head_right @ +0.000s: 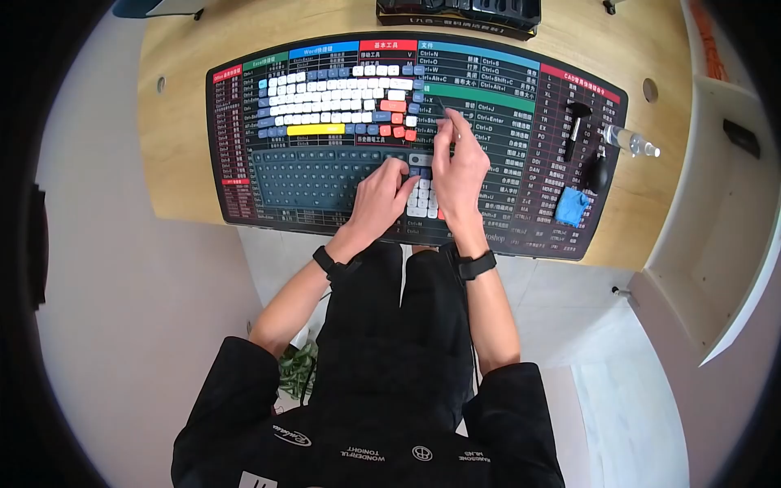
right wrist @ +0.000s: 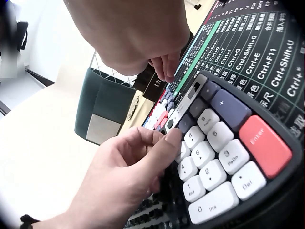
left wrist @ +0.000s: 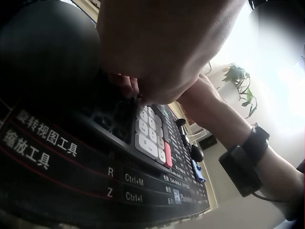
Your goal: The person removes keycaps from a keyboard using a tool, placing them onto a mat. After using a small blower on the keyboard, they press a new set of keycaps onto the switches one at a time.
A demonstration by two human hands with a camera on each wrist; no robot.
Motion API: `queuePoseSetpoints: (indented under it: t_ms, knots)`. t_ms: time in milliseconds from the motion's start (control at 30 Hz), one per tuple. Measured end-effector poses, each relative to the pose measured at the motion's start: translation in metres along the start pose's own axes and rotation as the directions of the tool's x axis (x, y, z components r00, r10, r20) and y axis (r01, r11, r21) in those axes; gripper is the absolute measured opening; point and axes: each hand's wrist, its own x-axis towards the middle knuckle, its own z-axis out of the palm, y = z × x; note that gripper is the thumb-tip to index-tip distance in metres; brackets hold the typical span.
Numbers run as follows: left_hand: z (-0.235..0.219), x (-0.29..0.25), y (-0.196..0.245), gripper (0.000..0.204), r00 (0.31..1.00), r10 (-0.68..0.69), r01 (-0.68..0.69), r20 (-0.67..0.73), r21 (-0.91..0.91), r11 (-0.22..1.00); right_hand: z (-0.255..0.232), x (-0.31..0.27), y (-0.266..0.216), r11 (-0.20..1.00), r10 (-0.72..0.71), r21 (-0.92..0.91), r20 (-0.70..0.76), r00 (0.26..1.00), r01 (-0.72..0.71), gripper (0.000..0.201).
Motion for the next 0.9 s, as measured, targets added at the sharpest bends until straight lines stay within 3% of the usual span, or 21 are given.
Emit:
queuePoseSetpoints:
  t_ms: [433, 767, 900]
  knots:
    - [-0.009, 0.003, -0.006, 0.019, 0.993, 0.042, -0.039, 0.109, -0.031, 0.999, 0.027, 0.022, -0.007, 0.965, -0.1, -0.243, 0.027, 0.995, 0.104, 0.02]
    - [-0.011, 0.004, -0.009, 0.016, 0.99, 0.049, -0.043, 0.135, -0.044, 0.998, 0.031, 0.021, -0.012, 0.951, -0.13, -0.276, 0.058, 0.99, 0.141, 0.017]
    - [-0.012, 0.005, -0.008, 0.016, 0.99, 0.051, -0.045, 0.133, -0.049, 0.998, 0.028, 0.024, -0.017, 0.968, -0.085, -0.236, 0.021, 0.996, 0.087, 0.019]
